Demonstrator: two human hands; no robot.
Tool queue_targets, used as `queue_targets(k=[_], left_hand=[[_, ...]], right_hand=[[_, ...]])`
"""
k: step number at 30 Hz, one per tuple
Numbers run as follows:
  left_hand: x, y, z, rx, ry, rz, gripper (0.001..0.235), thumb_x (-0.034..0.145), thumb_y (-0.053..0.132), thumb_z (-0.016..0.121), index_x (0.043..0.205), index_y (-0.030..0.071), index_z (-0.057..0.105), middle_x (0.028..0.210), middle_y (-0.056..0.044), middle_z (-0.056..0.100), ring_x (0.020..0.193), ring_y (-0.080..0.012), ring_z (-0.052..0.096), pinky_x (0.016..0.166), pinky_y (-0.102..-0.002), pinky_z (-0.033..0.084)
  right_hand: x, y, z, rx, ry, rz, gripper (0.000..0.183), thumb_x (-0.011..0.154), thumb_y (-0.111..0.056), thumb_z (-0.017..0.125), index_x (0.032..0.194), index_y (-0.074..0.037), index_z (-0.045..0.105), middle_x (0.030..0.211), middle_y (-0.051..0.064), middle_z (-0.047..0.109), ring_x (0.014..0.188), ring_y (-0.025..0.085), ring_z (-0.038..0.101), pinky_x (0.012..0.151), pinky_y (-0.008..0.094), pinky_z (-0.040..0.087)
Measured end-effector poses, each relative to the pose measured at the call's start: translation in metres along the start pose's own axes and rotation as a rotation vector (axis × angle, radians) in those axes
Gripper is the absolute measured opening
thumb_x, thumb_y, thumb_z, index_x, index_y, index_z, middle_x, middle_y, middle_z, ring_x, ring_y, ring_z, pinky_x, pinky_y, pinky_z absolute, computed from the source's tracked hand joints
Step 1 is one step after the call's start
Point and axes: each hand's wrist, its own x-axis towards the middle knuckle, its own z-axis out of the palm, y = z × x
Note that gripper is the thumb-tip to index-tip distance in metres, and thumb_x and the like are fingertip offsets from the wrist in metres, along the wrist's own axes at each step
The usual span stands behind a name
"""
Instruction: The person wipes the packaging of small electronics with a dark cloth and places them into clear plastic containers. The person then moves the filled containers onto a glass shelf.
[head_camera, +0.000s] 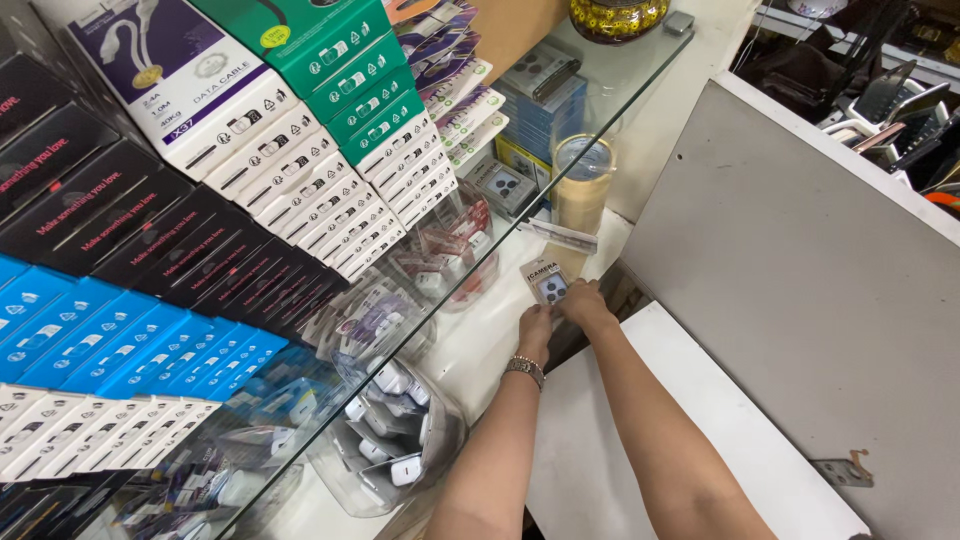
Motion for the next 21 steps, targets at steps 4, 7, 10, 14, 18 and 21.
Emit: queue_targets(k=[4, 7, 10, 14, 18, 21], left_hand=[[-0.012, 0.015, -0.014, -0.073, 0.149, -0.099, 0.037, 0.095, 0.010, 0.065, 0.129, -0.004, 0.065, 0.113, -0.021, 0.072, 0.092, -0.0282, 0.072, 0.074, -0.034, 0.057], [-0.036, 0.027, -0.027, -0.294, 0.112, 0.040, 0.035, 0.093, -0.003, 0.061, 0.127, -0.005, 0.062, 0.116, -0.015, 0.070, 0.096, -0.0235, 0.072, 0.077, -0.031, 0.064], [-0.080, 0.050, -0.042, -0.364, 0.043, 0.198, 0.035, 0.093, -0.006, 0.058, 0.128, -0.002, 0.058, 0.117, -0.012, 0.069, 0.100, -0.0203, 0.070, 0.083, -0.033, 0.063], [-0.165, 0.086, -0.049, -0.301, -0.048, 0.264, 0.034, 0.096, -0.004, 0.057, 0.129, 0.001, 0.058, 0.115, -0.011, 0.071, 0.101, -0.0164, 0.070, 0.087, -0.030, 0.059], [-0.248, 0.104, -0.049, -0.170, -0.119, 0.260, 0.036, 0.095, -0.004, 0.058, 0.131, 0.001, 0.059, 0.114, -0.009, 0.070, 0.103, -0.0150, 0.067, 0.089, -0.029, 0.058], [-0.296, 0.100, -0.039, -0.098, -0.206, 0.268, 0.034, 0.096, -0.004, 0.058, 0.130, -0.001, 0.059, 0.113, -0.012, 0.070, 0.103, -0.0173, 0.067, 0.088, -0.030, 0.058]], right_hand=[[-0.004, 0.001, -0.004, 0.102, 0.091, 0.046, 0.039, 0.087, -0.025, 0.075, 0.118, -0.001, 0.071, 0.134, 0.028, 0.061, 0.121, 0.038, 0.064, 0.103, 0.041, 0.052], [-0.035, -0.004, -0.020, 0.301, 0.214, -0.073, 0.035, 0.085, -0.013, 0.069, 0.119, -0.006, 0.072, 0.123, 0.020, 0.071, 0.111, 0.033, 0.069, 0.095, 0.039, 0.055], [-0.086, -0.009, -0.048, 0.680, 0.107, -0.059, 0.042, 0.079, -0.004, 0.066, 0.121, -0.004, 0.065, 0.113, 0.012, 0.075, 0.094, 0.024, 0.074, 0.080, 0.036, 0.059], [-0.160, -0.005, -0.080, 0.915, 0.059, -0.159, 0.034, 0.087, -0.005, 0.065, 0.121, -0.002, 0.062, 0.104, 0.012, 0.071, 0.091, 0.019, 0.068, 0.079, 0.031, 0.057], [-0.227, 0.023, -0.099, 0.955, 0.076, -0.116, 0.026, 0.097, -0.014, 0.063, 0.120, 0.000, 0.064, 0.105, 0.010, 0.072, 0.096, 0.018, 0.068, 0.082, 0.031, 0.058], [-0.274, 0.055, -0.110, 0.916, 0.123, -0.115, 0.031, 0.095, -0.011, 0.062, 0.125, -0.003, 0.064, 0.105, 0.009, 0.073, 0.098, 0.016, 0.068, 0.084, 0.031, 0.057]])
